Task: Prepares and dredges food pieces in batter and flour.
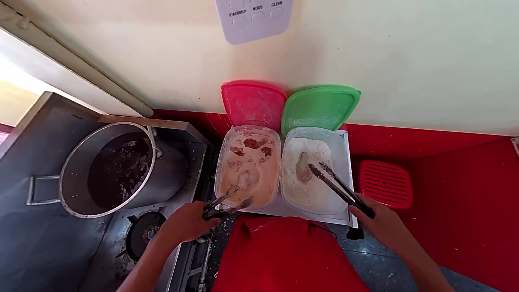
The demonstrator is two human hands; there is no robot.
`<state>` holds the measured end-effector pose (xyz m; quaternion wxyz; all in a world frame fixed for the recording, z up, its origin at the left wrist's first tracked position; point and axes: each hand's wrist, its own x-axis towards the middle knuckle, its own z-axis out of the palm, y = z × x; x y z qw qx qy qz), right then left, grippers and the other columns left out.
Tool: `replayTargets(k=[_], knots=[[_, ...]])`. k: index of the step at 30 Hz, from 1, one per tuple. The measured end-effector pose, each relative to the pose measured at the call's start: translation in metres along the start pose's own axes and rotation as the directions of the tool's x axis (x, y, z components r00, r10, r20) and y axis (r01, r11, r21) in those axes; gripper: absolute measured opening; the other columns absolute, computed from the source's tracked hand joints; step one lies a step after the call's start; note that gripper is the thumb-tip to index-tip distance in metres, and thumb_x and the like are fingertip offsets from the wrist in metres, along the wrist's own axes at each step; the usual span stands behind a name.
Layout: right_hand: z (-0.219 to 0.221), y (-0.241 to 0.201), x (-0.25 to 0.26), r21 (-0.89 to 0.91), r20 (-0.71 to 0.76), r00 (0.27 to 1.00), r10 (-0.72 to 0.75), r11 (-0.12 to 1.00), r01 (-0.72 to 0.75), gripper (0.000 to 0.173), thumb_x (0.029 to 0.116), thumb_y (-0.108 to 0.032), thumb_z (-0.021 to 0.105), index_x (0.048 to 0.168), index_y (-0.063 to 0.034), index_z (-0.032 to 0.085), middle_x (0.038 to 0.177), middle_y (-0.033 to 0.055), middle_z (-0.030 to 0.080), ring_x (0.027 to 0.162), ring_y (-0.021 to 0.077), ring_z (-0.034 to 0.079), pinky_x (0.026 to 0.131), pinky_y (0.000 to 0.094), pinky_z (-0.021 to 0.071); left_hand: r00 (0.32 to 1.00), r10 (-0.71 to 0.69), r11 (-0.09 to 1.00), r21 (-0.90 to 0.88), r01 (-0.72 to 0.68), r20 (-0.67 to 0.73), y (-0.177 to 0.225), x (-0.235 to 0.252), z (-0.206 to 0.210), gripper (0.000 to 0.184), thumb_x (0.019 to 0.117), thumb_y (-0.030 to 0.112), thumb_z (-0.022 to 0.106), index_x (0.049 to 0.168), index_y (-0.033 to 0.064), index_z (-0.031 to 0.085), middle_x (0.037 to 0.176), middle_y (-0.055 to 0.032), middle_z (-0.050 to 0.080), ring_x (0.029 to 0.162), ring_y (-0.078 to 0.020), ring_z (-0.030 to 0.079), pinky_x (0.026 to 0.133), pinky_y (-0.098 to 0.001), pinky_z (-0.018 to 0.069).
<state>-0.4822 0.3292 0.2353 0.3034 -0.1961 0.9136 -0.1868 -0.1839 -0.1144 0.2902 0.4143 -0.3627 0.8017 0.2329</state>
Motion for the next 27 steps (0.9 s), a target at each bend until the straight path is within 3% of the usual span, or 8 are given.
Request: replayTargets(k=[4, 8, 13, 15, 18, 20, 25, 27], knots=[[-0.020, -0.010, 0.016, -0.019, -0.021, 1.000, -0.023, 1.000, 0.023, 0.062, 0.0978, -0.062, 0.054, 0.146, -0.0246, 0.058, 0.108, 0.0129, 0.071, 0.097, 0.0299, 0.068, 0.085, 0.0572, 0.0540, 0.996, -0.040, 0.999, 0.029, 0.042, -0.081, 0.039, 0.001, -0.018, 0.072, 0.0888, 0.070, 0.063, 0.118, 0.0040, 0.066, 0.110, -0.0213, 0.068, 0.106, -0.0395, 0.066, 0.090, -0.0634, 0.0523], [-0.015, -0.018, 0.023, -0.043, 0.009, 1.000, -0.012, 0.999, 0.012, 0.066, 0.0980, -0.062, 0.055, 0.149, -0.0205, 0.056, 0.116, 0.0145, 0.070, 0.104, 0.0313, 0.067, 0.091, 0.0573, 0.0531, 0.990, -0.041, 0.999, -0.021, 0.039, -0.134, 0.089, 0.063, -0.018, 0.060, 0.0942, 0.059, 0.062, 0.110, 0.0017, 0.068, 0.108, -0.0215, 0.069, 0.104, -0.0399, 0.068, 0.086, -0.0642, 0.0531], [-0.007, -0.008, 0.013, -0.045, 0.038, 0.999, 0.031, 0.999, -0.030, 0.070, 0.0963, -0.066, 0.053, 0.150, -0.0218, 0.055, 0.118, 0.0147, 0.069, 0.107, 0.0316, 0.067, 0.093, 0.0577, 0.0526, 0.986, 0.056, 0.986, -0.149, -0.080, -0.160, 0.072, 0.112, 0.001, 0.047, 0.0985, 0.049, 0.061, 0.101, 0.0033, 0.070, 0.094, -0.0184, 0.070, 0.091, -0.0356, 0.069, 0.080, -0.0619, 0.0540], [-0.006, -0.001, 0.008, 0.040, 0.039, 0.998, 0.042, 0.998, -0.044, 0.061, 0.0969, -0.064, 0.054, 0.142, -0.0240, 0.061, 0.105, 0.0105, 0.071, 0.093, 0.0271, 0.068, 0.082, 0.0552, 0.0541, 0.967, 0.106, 0.968, -0.200, -0.155, -0.233, 0.051, 0.090, 0.012, 0.045, 0.0999, 0.048, 0.061, 0.107, 0.0052, 0.070, 0.094, -0.0164, 0.070, 0.090, -0.0340, 0.068, 0.082, -0.0597, 0.0544], [-0.001, -0.009, 0.000, 0.392, 0.185, 0.971, 0.154, 0.894, -0.217, 0.048, 0.1033, -0.056, 0.052, 0.127, -0.0167, 0.066, 0.083, 0.0035, 0.060, 0.054, 0.0123, 0.050, 0.047, 0.0310, 0.0454, 0.930, 0.140, 0.942, -0.244, -0.231, -0.339, 0.020, 0.055, 0.039, 0.046, 0.1009, 0.052, 0.056, 0.114, 0.0090, 0.068, 0.090, -0.0123, 0.068, 0.085, -0.0295, 0.067, 0.079, -0.0551, 0.0547], [0.000, -0.026, 0.004, 0.501, 0.272, 0.930, 0.249, 0.788, -0.358, 0.050, 0.1053, -0.056, 0.048, 0.124, -0.0126, 0.063, 0.083, 0.0034, 0.057, 0.047, 0.0097, 0.044, 0.041, 0.0258, 0.0409, 0.898, 0.134, 0.926, -0.270, -0.264, -0.419, 0.006, 0.042, 0.061, 0.049, 0.0999, 0.055, 0.054, 0.117, 0.0110, 0.068, 0.088, -0.0095, 0.069, 0.082, -0.0264, 0.068, 0.077, -0.0527, 0.0561], [0.014, -0.045, 0.084, 0.264, 0.194, 0.910, 0.367, 0.874, -0.408, 0.069, 0.1026, -0.064, 0.047, 0.120, 0.0016, 0.061, 0.088, 0.0161, 0.059, 0.066, 0.0239, 0.055, 0.063, 0.0423, 0.0505, 0.777, 0.129, 0.878, -0.293, -0.379, -0.616, 0.007, 0.030, 0.099, 0.054, 0.0976, 0.060, 0.053, 0.115, 0.0114, 0.069, 0.078, -0.0038, 0.067, 0.068, -0.0170, 0.064, 0.063, -0.0432, 0.0554], [0.025, -0.061, 0.120, 0.114, 0.145, 0.928, 0.343, 0.926, -0.361, 0.074, 0.1008, -0.064, 0.050, 0.118, 0.0067, 0.063, 0.101, 0.0264, 0.066, 0.087, 0.0375, 0.067, 0.080, 0.0566, 0.0550, 0.762, 0.135, 0.873, -0.288, -0.394, -0.634, 0.011, 0.028, 0.103, 0.053, 0.0970, 0.061, 0.053, 0.115, 0.0127, 0.069, 0.077, -0.0018, 0.066, 0.066, -0.0145, 0.063, 0.062, -0.0402, 0.0549]])
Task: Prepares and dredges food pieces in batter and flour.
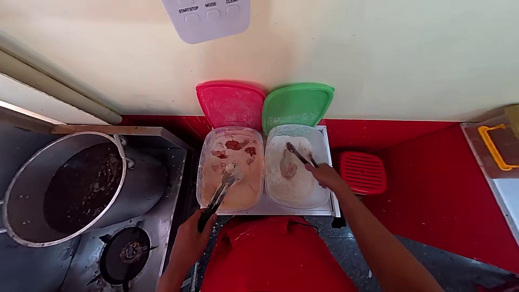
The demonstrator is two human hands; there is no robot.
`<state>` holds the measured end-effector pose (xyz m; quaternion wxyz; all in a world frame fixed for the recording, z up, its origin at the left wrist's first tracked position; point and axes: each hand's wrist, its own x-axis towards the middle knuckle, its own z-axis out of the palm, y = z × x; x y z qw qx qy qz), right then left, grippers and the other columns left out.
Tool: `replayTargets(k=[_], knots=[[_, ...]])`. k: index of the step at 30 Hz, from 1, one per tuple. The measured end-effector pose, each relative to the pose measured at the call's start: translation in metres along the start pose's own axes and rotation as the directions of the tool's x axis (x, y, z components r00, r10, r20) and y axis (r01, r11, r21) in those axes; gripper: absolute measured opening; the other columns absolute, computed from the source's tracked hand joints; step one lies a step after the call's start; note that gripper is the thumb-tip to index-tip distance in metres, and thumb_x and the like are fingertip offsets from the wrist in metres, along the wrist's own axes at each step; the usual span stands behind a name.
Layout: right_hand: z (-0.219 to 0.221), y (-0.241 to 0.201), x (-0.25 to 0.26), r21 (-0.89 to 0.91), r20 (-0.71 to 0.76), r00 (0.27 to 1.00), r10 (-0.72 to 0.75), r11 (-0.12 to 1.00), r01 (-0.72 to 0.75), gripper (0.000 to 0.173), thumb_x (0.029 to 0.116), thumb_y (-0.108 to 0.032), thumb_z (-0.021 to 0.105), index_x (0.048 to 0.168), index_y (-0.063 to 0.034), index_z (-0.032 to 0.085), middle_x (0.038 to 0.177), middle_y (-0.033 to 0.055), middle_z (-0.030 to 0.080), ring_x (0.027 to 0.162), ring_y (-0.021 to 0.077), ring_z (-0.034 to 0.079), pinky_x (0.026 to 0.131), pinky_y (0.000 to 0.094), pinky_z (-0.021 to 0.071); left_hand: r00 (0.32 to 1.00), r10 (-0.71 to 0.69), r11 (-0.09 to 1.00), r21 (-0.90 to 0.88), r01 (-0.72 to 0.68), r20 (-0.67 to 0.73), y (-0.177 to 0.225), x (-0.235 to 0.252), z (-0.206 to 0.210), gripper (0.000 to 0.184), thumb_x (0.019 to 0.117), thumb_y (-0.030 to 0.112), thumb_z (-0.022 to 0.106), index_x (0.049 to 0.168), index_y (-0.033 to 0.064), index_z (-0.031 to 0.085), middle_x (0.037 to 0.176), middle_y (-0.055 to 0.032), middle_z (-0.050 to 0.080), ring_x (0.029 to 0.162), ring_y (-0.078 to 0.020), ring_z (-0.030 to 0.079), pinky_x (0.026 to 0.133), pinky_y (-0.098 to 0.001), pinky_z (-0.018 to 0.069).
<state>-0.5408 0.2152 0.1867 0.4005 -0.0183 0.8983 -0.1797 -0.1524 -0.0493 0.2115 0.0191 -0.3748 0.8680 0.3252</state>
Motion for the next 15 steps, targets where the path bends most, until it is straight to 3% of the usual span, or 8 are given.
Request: replayTargets(k=[1, 3, 6, 8, 11, 13, 15], knots=[[0.005, -0.013, 0.011, -0.088, -0.010, 0.999, -0.046, 0.995, 0.045, 0.071, 0.1014, -0.061, 0.051, 0.121, 0.0063, 0.063, 0.110, 0.0287, 0.067, 0.101, 0.0420, 0.068, 0.089, 0.0618, 0.0536, 1.000, 0.001, 1.000, 0.003, -0.001, 0.008, 0.001, -0.001, 0.001, 0.053, 0.0970, 0.061, 0.053, 0.115, 0.0136, 0.069, 0.078, -0.0012, 0.066, 0.066, -0.0139, 0.063, 0.062, -0.0396, 0.0551], [0.013, -0.027, 0.020, -0.257, 0.009, 0.987, -0.159, 0.954, 0.156, 0.059, 0.1041, -0.053, 0.050, 0.124, 0.0009, 0.063, 0.114, 0.0255, 0.068, 0.111, 0.0419, 0.066, 0.092, 0.0630, 0.0523, 1.000, -0.007, 1.000, 0.007, 0.007, 0.031, 0.004, -0.004, 0.002, 0.054, 0.0969, 0.061, 0.052, 0.117, 0.0142, 0.069, 0.080, -0.0013, 0.067, 0.068, -0.0144, 0.064, 0.064, -0.0403, 0.0558], [0.005, -0.024, -0.004, -0.364, -0.013, 0.975, -0.221, 0.909, 0.202, 0.051, 0.1031, -0.053, 0.052, 0.117, -0.0059, 0.067, 0.106, 0.0198, 0.070, 0.104, 0.0383, 0.068, 0.085, 0.0613, 0.0541, 1.000, -0.009, 1.000, -0.002, 0.009, 0.029, 0.004, -0.006, 0.003, 0.056, 0.0956, 0.064, 0.052, 0.115, 0.0139, 0.070, 0.079, -0.0004, 0.067, 0.067, -0.0134, 0.064, 0.063, -0.0395, 0.0561], [0.004, -0.017, -0.013, -0.326, -0.027, 0.981, -0.191, 0.930, 0.172, 0.050, 0.1028, -0.051, 0.055, 0.112, -0.0037, 0.069, 0.102, 0.0210, 0.070, 0.100, 0.0391, 0.069, 0.083, 0.0620, 0.0537, 1.000, -0.009, 1.000, -0.012, 0.010, 0.019, 0.004, -0.008, 0.008, 0.056, 0.0956, 0.064, 0.051, 0.113, 0.0142, 0.070, 0.077, 0.0004, 0.066, 0.066, -0.0123, 0.063, 0.062, -0.0382, 0.0556], [0.018, -0.003, 0.008, -0.159, 0.024, 0.970, -0.243, 0.957, 0.244, 0.041, 0.1060, -0.039, 0.055, 0.095, -0.0031, 0.071, 0.085, 0.0192, 0.067, 0.080, 0.0356, 0.066, 0.071, 0.0582, 0.0518, 0.999, -0.018, 1.000, -0.017, 0.019, 0.038, 0.003, -0.011, 0.010, 0.055, 0.0953, 0.064, 0.052, 0.113, 0.0156, 0.070, 0.079, 0.0008, 0.067, 0.068, -0.0121, 0.064, 0.063, -0.0381, 0.0557], [0.020, 0.002, 0.008, -0.119, -0.001, 0.954, -0.299, 0.948, 0.297, 0.036, 0.1068, -0.037, 0.054, 0.098, -0.0070, 0.071, 0.081, 0.0158, 0.066, 0.077, 0.0334, 0.065, 0.069, 0.0576, 0.0511, 0.998, -0.026, 1.000, -0.013, 0.027, 0.053, 0.000, -0.016, 0.003, 0.055, 0.0947, 0.065, 0.052, 0.115, 0.0166, 0.071, 0.079, 0.0013, 0.068, 0.068, -0.0119, 0.065, 0.063, -0.0385, 0.0566], [0.015, 0.006, -0.015, -0.206, -0.097, 0.932, -0.349, 0.924, 0.324, 0.032, 0.1067, -0.041, 0.052, 0.116, -0.0154, 0.069, 0.087, 0.0136, 0.068, 0.082, 0.0335, 0.068, 0.071, 0.0589, 0.0540, 0.999, -0.015, 1.000, -0.020, 0.016, 0.046, -0.005, -0.020, -0.004, 0.057, 0.0939, 0.065, 0.053, 0.116, 0.0159, 0.071, 0.080, 0.0008, 0.069, 0.067, -0.0121, 0.065, 0.063, -0.0389, 0.0566]])
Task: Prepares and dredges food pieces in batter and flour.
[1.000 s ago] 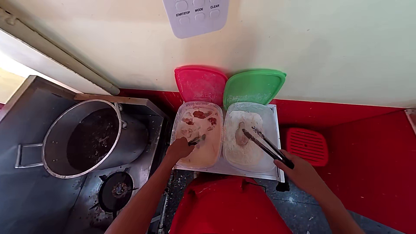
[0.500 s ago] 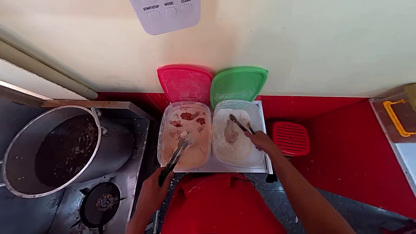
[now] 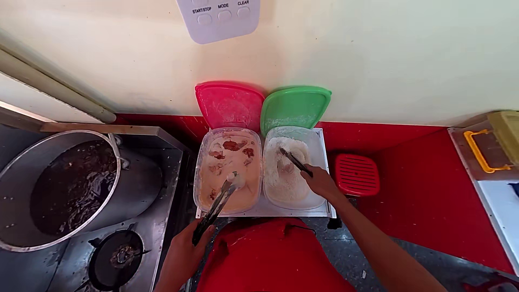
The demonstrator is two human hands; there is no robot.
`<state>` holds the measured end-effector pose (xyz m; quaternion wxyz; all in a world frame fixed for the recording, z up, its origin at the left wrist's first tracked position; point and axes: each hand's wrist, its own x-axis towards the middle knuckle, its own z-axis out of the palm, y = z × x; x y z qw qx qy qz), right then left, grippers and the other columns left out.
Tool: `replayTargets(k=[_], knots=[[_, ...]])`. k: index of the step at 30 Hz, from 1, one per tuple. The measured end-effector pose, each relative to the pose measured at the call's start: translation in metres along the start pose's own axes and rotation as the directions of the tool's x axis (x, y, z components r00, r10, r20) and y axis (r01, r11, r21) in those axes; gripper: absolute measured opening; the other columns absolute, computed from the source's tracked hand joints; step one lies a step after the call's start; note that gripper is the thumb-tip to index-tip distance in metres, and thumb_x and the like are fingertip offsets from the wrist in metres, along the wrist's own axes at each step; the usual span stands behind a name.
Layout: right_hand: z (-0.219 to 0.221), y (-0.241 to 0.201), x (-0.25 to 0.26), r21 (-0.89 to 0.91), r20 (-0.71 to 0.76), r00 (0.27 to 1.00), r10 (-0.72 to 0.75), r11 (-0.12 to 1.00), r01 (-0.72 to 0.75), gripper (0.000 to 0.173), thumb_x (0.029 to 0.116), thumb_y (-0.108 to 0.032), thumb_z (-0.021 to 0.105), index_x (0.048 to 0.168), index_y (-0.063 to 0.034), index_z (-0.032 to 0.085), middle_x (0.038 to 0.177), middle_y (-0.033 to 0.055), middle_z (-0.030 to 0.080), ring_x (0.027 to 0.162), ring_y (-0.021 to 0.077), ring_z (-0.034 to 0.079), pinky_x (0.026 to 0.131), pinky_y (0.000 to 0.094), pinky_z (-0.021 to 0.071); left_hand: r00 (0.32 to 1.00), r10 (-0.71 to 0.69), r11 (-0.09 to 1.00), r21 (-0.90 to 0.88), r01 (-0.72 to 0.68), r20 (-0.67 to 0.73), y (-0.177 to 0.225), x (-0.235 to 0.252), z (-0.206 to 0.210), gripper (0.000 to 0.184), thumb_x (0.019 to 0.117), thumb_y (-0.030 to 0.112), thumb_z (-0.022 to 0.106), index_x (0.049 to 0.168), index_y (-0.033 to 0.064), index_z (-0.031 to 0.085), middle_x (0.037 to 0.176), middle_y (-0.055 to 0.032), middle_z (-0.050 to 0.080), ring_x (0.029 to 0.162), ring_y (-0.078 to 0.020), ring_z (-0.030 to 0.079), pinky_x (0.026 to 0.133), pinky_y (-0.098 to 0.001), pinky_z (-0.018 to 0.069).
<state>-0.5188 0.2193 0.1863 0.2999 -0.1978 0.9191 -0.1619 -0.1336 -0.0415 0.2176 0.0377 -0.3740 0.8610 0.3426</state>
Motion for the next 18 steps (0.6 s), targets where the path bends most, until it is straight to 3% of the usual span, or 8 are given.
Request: replayTargets(k=[2, 4, 7, 11, 15, 18], knots=[[-0.010, -0.002, -0.038, -0.118, -0.085, 0.996, -0.002, 0.993, -0.008, 0.046, 0.1065, -0.048, 0.048, 0.146, -0.0260, 0.056, 0.103, 0.0134, 0.069, 0.093, 0.0343, 0.069, 0.078, 0.0593, 0.0562, 1.000, 0.009, 1.000, -0.001, -0.009, 0.001, -0.005, -0.003, -0.004, 0.058, 0.0939, 0.066, 0.054, 0.118, 0.0155, 0.070, 0.081, 0.0004, 0.070, 0.068, -0.0120, 0.066, 0.063, -0.0394, 0.0573], [-0.008, 0.000, -0.075, -0.194, -0.110, 0.994, -0.012, 0.981, -0.010, 0.056, 0.1051, -0.051, 0.047, 0.155, -0.0277, 0.046, 0.116, 0.0140, 0.068, 0.095, 0.0337, 0.069, 0.079, 0.0572, 0.0573, 1.000, 0.015, 1.000, 0.006, -0.015, 0.008, -0.006, -0.002, -0.007, 0.058, 0.0941, 0.065, 0.054, 0.118, 0.0147, 0.070, 0.082, -0.0008, 0.070, 0.069, -0.0132, 0.066, 0.065, -0.0410, 0.0573], [0.009, -0.010, -0.097, -0.224, 0.036, 0.999, 0.035, 0.974, -0.026, 0.058, 0.1047, -0.051, 0.046, 0.156, -0.0256, 0.045, 0.127, 0.0173, 0.065, 0.102, 0.0363, 0.069, 0.084, 0.0580, 0.0566, 0.999, 0.034, 0.999, 0.002, -0.035, 0.013, -0.003, 0.008, -0.009, 0.055, 0.0949, 0.061, 0.055, 0.117, 0.0122, 0.070, 0.080, -0.0027, 0.069, 0.068, -0.0155, 0.065, 0.064, -0.0423, 0.0563], [0.048, -0.034, -0.046, -0.199, 0.220, 0.974, 0.050, 0.980, -0.005, 0.046, 0.1066, -0.042, 0.045, 0.144, -0.0183, 0.057, 0.126, 0.0192, 0.066, 0.115, 0.0386, 0.065, 0.093, 0.0606, 0.0529, 0.998, 0.058, 0.998, 0.013, -0.058, 0.026, 0.006, 0.019, -0.010, 0.056, 0.0949, 0.064, 0.053, 0.115, 0.0139, 0.070, 0.078, 0.0000, 0.068, 0.066, -0.0126, 0.064, 0.062, -0.0386, 0.0559], [0.061, -0.036, -0.003, -0.122, 0.023, 0.990, 0.141, 0.983, -0.137, 0.047, 0.1087, -0.040, 0.044, 0.151, -0.0212, 0.050, 0.127, 0.0193, 0.064, 0.108, 0.0392, 0.068, 0.087, 0.0588, 0.0560, 0.995, 0.095, 0.995, 0.026, -0.095, 0.025, 0.016, 0.022, -0.017, 0.055, 0.0944, 0.065, 0.053, 0.113, 0.0163, 0.071, 0.077, 0.0026, 0.067, 0.065, -0.0095, 0.063, 0.060, -0.0344, 0.0550], [0.065, -0.040, 0.002, -0.113, 0.024, 0.993, 0.119, 0.987, -0.116, 0.047, 0.1083, -0.041, 0.044, 0.152, -0.0244, 0.050, 0.126, 0.0171, 0.065, 0.109, 0.0368, 0.068, 0.088, 0.0577, 0.0557, 0.994, 0.106, 0.994, 0.015, -0.106, 0.009, 0.021, 0.021, -0.018, 0.053, 0.0948, 0.064, 0.053, 0.112, 0.0168, 0.071, 0.076, 0.0036, 0.066, 0.064, -0.0081, 0.062, 0.059, -0.0323, 0.0541]])
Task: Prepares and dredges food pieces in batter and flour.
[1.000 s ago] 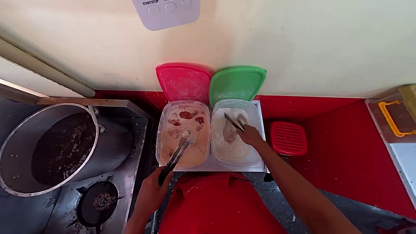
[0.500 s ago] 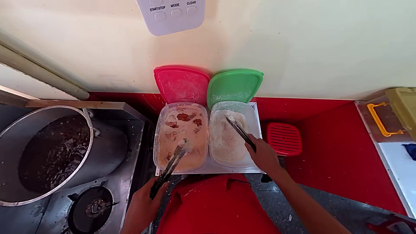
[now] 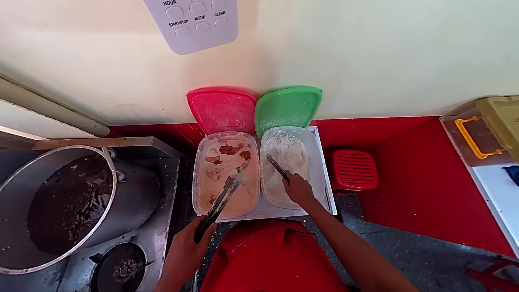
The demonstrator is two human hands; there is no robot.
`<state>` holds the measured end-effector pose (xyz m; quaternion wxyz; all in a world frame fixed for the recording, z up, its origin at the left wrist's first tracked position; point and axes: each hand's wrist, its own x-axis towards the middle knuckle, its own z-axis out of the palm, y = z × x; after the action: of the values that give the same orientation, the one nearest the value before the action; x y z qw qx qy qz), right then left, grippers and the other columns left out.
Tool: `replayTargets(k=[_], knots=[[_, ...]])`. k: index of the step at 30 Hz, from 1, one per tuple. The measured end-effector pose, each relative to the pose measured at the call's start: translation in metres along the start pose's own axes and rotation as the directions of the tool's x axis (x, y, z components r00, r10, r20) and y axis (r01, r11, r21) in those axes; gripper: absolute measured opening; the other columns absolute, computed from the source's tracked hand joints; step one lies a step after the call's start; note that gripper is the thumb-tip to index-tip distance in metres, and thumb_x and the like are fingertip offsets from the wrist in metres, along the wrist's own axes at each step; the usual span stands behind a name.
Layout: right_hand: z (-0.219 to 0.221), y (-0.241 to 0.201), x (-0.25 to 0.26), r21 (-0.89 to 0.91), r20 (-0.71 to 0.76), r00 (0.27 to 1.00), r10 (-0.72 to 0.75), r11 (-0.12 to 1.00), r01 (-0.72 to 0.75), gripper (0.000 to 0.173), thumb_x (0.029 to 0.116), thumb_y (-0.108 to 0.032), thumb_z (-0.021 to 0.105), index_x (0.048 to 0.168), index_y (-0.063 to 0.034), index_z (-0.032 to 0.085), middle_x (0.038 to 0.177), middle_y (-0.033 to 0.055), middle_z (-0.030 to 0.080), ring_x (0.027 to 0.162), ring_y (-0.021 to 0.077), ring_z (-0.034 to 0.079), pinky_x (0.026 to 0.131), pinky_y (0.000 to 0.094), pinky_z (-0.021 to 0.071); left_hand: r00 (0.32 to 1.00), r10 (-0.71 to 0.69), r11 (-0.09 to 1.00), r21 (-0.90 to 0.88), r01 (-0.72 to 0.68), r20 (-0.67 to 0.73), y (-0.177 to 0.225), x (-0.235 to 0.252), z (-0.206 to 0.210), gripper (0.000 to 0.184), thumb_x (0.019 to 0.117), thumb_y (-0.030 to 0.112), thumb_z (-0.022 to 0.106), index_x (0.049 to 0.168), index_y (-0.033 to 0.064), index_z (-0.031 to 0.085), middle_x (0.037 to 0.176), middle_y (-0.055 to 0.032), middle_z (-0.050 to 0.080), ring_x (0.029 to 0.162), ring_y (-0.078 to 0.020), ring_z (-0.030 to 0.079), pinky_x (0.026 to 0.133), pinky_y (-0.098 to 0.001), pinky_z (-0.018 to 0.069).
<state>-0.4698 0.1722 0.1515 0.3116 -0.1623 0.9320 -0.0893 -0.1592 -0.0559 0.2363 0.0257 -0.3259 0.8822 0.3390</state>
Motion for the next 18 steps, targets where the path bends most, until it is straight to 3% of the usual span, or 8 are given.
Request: replayTargets(k=[4, 6, 9, 11, 13, 14, 16, 18], knots=[[-0.026, -0.003, -0.019, 0.015, -0.111, 0.989, 0.102, 0.995, -0.101, 0.052, 0.1064, -0.045, 0.047, 0.152, -0.0204, 0.047, 0.127, 0.0195, 0.064, 0.100, 0.0385, 0.070, 0.082, 0.0585, 0.0571, 1.000, -0.001, 1.000, -0.011, 0.001, -0.014, -0.002, -0.007, -0.002, 0.055, 0.0944, 0.064, 0.055, 0.114, 0.0155, 0.071, 0.078, 0.0025, 0.068, 0.065, -0.0088, 0.063, 0.060, -0.0335, 0.0550], [-0.042, -0.011, -0.021, 0.030, -0.056, 0.984, 0.167, 0.986, -0.166, 0.067, 0.1015, -0.054, 0.052, 0.152, -0.0119, 0.044, 0.132, 0.0224, 0.061, 0.107, 0.0394, 0.068, 0.087, 0.0577, 0.0557, 0.999, -0.010, 0.999, -0.031, 0.009, -0.033, -0.005, -0.009, -0.002, 0.054, 0.0947, 0.063, 0.056, 0.115, 0.0146, 0.071, 0.080, 0.0017, 0.069, 0.066, -0.0088, 0.064, 0.062, -0.0333, 0.0557], [-0.033, -0.004, 0.012, 0.163, -0.012, 0.992, 0.122, 0.980, -0.118, 0.051, 0.1035, -0.047, 0.052, 0.130, -0.0039, 0.060, 0.114, 0.0248, 0.067, 0.100, 0.0408, 0.069, 0.081, 0.0602, 0.0561, 0.999, -0.025, 0.999, -0.030, 0.024, -0.038, -0.009, -0.009, 0.001, 0.054, 0.0941, 0.064, 0.055, 0.114, 0.0172, 0.071, 0.078, 0.0035, 0.068, 0.065, -0.0076, 0.063, 0.060, -0.0328, 0.0550], [-0.032, 0.015, 0.022, 0.454, 0.066, 0.996, 0.066, 0.887, -0.088, 0.046, 0.1076, -0.046, 0.048, 0.114, -0.0045, 0.067, 0.089, 0.0168, 0.064, 0.066, 0.0276, 0.059, 0.058, 0.0459, 0.0500, 0.999, -0.036, 0.999, -0.033, 0.035, -0.027, -0.009, -0.009, 0.000, 0.052, 0.0941, 0.063, 0.056, 0.115, 0.0176, 0.071, 0.079, 0.0035, 0.068, 0.066, -0.0080, 0.063, 0.061, -0.0336, 0.0552], [-0.040, 0.037, 0.009, 0.646, 0.220, 0.971, 0.091, 0.732, -0.215, 0.050, 0.1066, -0.052, 0.045, 0.114, -0.0073, 0.065, 0.086, 0.0059, 0.062, 0.049, 0.0094, 0.044, 0.045, 0.0258, 0.0387, 0.998, -0.045, 0.998, -0.043, 0.044, -0.033, -0.010, -0.010, -0.003, 0.052, 0.0947, 0.062, 0.056, 0.115, 0.0166, 0.071, 0.079, 0.0023, 0.068, 0.066, -0.0088, 0.063, 0.061, -0.0344, 0.0548], [-0.049, 0.046, -0.005, 0.623, 0.261, 0.957, 0.127, 0.735, -0.267, 0.053, 0.1061, -0.055, 0.044, 0.116, -0.0069, 0.064, 0.089, 0.0063, 0.063, 0.049, 0.0091, 0.044, 0.045, 0.0256, 0.0388, 0.998, -0.052, 0.997, -0.053, 0.050, -0.038, -0.010, -0.012, -0.001, 0.052, 0.0950, 0.062, 0.056, 0.115, 0.0161, 0.071, 0.079, 0.0020, 0.068, 0.066, -0.0089, 0.063, 0.061, -0.0343, 0.0547], [-0.067, 0.060, -0.024, 0.467, 0.238, 0.954, 0.182, 0.840, -0.276, 0.063, 0.1057, -0.060, 0.042, 0.120, -0.0039, 0.066, 0.098, 0.0147, 0.065, 0.068, 0.0221, 0.057, 0.062, 0.0410, 0.0500, 0.996, -0.073, 0.995, -0.071, 0.069, -0.047, -0.009, -0.013, 0.004, 0.053, 0.0949, 0.062, 0.056, 0.115, 0.0158, 0.071, 0.078, 0.0025, 0.068, 0.065, -0.0084, 0.063, 0.060, -0.0339, 0.0549], [-0.070, 0.059, -0.018, 0.358, 0.133, 0.978, 0.158, 0.913, -0.197, 0.062, 0.1060, -0.058, 0.044, 0.111, -0.0006, 0.068, 0.092, 0.0201, 0.064, 0.076, 0.0316, 0.062, 0.072, 0.0527, 0.0519, 0.995, -0.085, 0.993, -0.091, 0.079, -0.055, -0.007, -0.015, 0.010, 0.054, 0.0940, 0.063, 0.055, 0.113, 0.0154, 0.071, 0.076, 0.0027, 0.067, 0.063, -0.0087, 0.062, 0.059, -0.0342, 0.0542]])
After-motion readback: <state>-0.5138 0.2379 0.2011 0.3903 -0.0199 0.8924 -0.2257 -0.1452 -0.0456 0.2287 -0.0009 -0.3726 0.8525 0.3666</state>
